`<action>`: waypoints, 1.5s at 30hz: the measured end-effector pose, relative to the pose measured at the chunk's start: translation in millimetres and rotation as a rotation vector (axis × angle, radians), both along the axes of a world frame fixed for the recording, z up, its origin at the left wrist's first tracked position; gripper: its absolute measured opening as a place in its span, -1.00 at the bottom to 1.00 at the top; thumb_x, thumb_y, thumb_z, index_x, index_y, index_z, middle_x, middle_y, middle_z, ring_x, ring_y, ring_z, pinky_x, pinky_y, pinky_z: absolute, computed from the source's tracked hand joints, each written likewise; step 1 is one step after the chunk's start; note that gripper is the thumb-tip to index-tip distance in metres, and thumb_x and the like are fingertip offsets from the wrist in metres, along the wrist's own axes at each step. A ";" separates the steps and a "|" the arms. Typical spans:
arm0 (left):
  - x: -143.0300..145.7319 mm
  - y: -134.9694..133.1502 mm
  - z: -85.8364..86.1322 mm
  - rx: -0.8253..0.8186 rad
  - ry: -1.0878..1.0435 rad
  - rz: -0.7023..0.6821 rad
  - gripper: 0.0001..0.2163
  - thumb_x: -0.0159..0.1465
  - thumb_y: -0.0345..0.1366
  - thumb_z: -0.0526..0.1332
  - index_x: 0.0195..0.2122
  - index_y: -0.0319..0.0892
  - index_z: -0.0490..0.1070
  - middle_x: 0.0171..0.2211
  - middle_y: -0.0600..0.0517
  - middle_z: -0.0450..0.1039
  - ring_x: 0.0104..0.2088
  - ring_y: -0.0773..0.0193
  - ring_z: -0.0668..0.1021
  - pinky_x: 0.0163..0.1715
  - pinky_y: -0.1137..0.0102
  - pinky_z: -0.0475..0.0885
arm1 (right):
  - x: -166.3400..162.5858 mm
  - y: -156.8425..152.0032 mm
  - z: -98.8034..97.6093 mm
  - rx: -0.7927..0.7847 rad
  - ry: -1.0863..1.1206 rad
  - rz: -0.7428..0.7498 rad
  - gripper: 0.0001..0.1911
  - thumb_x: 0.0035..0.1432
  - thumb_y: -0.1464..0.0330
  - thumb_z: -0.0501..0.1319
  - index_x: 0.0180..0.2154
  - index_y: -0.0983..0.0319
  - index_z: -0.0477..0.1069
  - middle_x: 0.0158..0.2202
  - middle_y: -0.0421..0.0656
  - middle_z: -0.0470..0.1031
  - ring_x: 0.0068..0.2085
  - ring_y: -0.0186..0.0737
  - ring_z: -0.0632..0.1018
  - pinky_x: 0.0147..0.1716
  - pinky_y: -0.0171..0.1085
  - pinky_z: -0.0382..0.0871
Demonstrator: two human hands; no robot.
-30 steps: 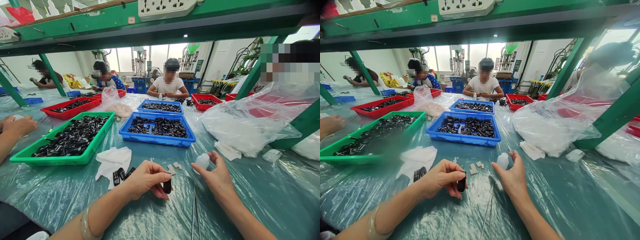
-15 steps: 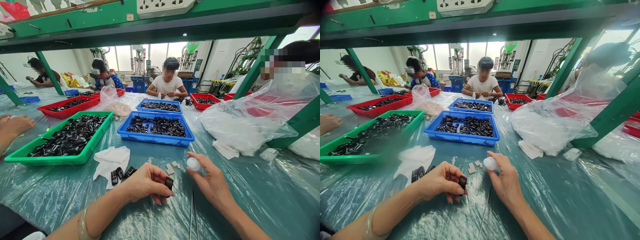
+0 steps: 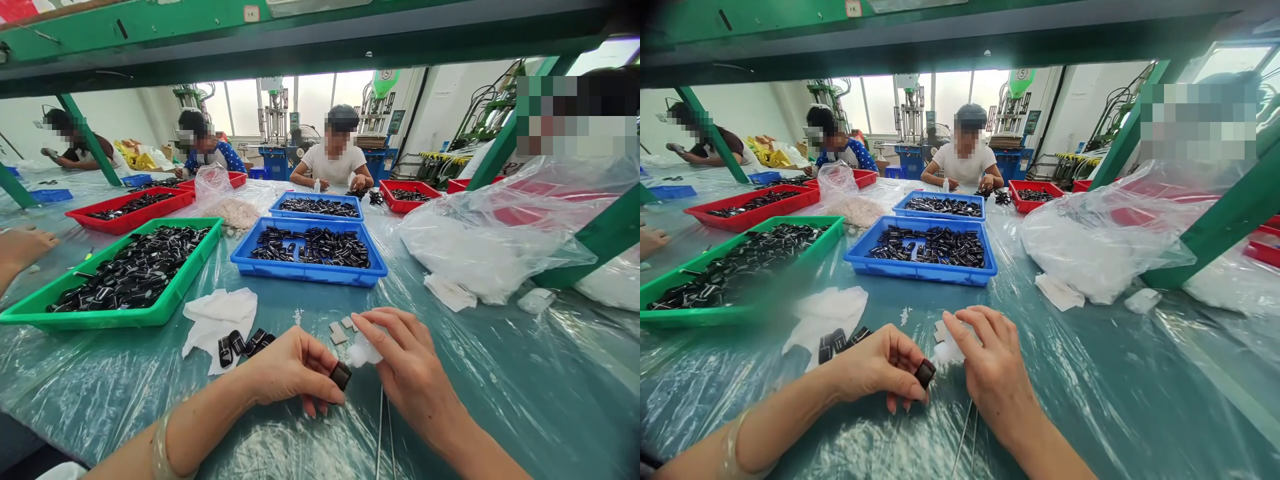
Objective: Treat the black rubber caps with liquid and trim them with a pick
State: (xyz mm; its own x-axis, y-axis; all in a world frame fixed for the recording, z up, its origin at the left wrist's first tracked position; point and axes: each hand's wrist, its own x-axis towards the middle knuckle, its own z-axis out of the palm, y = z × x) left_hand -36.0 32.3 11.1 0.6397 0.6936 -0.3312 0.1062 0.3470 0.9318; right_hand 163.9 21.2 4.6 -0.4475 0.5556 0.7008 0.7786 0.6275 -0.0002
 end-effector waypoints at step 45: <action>-0.4 0.6 0.0 -0.057 -0.026 -0.053 -0.81 -0.15 -0.34 0.38 -0.49 -0.31 0.50 -0.64 0.09 0.42 -0.67 0.46 0.41 -0.71 0.58 0.32 | -3.8 -3.7 3.4 0.108 -0.024 0.106 -0.56 0.06 0.73 -0.07 -0.12 0.29 0.37 -0.19 -0.02 0.43 -0.08 -0.09 0.36 -0.16 -0.10 0.31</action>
